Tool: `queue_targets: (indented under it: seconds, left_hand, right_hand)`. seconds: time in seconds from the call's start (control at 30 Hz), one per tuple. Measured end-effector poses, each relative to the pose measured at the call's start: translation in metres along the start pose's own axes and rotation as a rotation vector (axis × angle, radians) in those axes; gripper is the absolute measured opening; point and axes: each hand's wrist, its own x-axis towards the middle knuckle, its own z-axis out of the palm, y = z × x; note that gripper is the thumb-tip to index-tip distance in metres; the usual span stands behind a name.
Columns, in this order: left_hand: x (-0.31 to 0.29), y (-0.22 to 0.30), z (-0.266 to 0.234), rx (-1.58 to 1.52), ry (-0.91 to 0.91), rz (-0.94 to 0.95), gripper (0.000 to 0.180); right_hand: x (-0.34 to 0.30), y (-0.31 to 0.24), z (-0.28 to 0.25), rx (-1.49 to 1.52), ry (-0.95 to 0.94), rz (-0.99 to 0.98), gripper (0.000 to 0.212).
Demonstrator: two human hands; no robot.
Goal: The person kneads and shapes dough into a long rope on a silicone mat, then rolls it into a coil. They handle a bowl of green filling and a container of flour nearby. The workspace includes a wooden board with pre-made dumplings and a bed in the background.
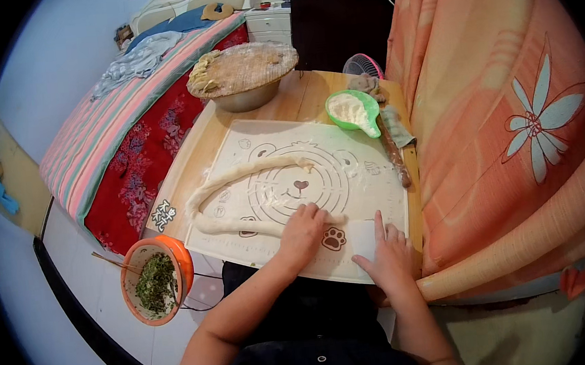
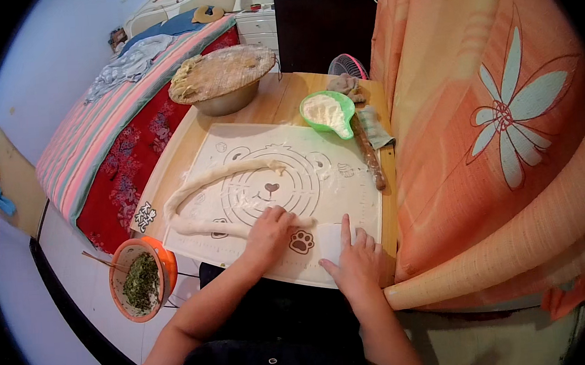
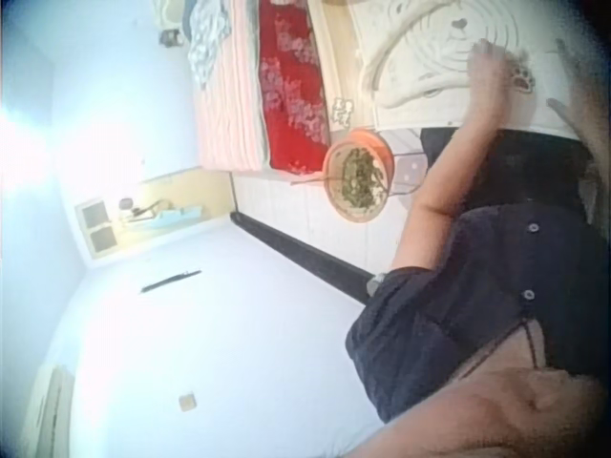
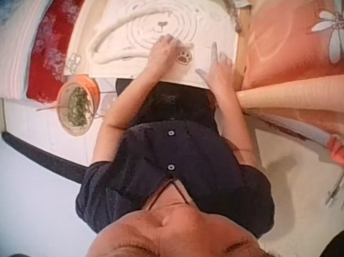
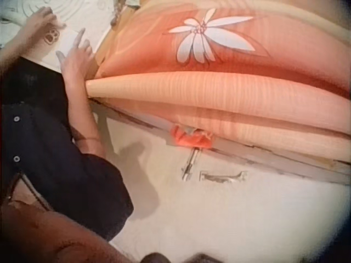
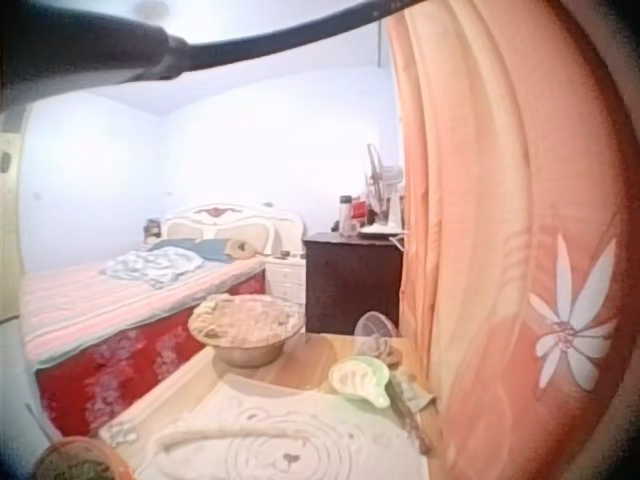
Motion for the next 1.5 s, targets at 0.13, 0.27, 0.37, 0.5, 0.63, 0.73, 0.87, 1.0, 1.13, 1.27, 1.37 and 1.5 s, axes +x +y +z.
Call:
queue_targets:
  seconds: [0.13, 0.27, 0.37, 0.5, 0.63, 0.73, 0.87, 1.0, 1.13, 1.27, 1.37, 1.5]
  left_hand:
    - [-0.004, 0.001, -0.007, -0.033, 0.139, 0.034, 0.036]
    - [-0.013, 0.008, -0.007, -0.068, 0.075, 0.054, 0.041]
    - [-0.01, 0.01, -0.004, -0.073, 0.086, -0.035, 0.041]
    - [0.003, 0.013, -0.001, -0.048, 0.017, -0.101, 0.037]
    - [0.009, 0.012, 0.006, -0.053, 0.021, -0.067, 0.029]
    - [0.009, 0.018, 0.007, -0.07, 0.037, -0.021, 0.025]
    - [-0.001, 0.02, 0.01, -0.112, 0.039, 0.035, 0.026]
    - [-0.005, 0.016, 0.005, -0.11, 0.056, -0.017, 0.035]
    - [-0.009, 0.006, -0.001, -0.082, 0.096, -0.037, 0.054]
    - [-0.026, -0.011, -0.034, -0.05, 0.102, 0.027, 0.064]
    - [-0.051, -0.051, -0.058, 0.082, 0.091, 0.086, 0.054]
    - [-0.073, -0.098, -0.082, 0.104, -0.049, -0.021, 0.038]
  right_hand:
    - [0.014, -0.003, -0.003, 0.079, -0.069, -0.003, 0.107]
    - [0.028, -0.001, -0.007, 0.116, -0.176, 0.003, 0.115]
    - [0.033, -0.001, -0.007, 0.125, -0.227, 0.004, 0.117]
    - [0.03, -0.007, -0.005, 0.096, -0.227, 0.003, 0.114]
    - [0.007, -0.016, -0.005, 0.067, -0.17, 0.039, 0.111]
    - [0.01, -0.014, -0.003, 0.047, -0.172, 0.044, 0.112]
    - [0.021, -0.011, -0.009, 0.059, -0.263, 0.065, 0.114]
    - [0.023, -0.01, -0.004, 0.042, -0.302, 0.064, 0.114]
    - [0.017, -0.018, -0.001, 0.008, -0.293, 0.04, 0.11]
    - [-0.011, -0.031, -0.004, 0.001, -0.218, -0.019, 0.103]
    - [-0.019, -0.02, 0.0, 0.024, -0.139, -0.066, 0.097]
    - [0.018, 0.028, 0.017, -0.094, 0.057, 0.052, 0.087]
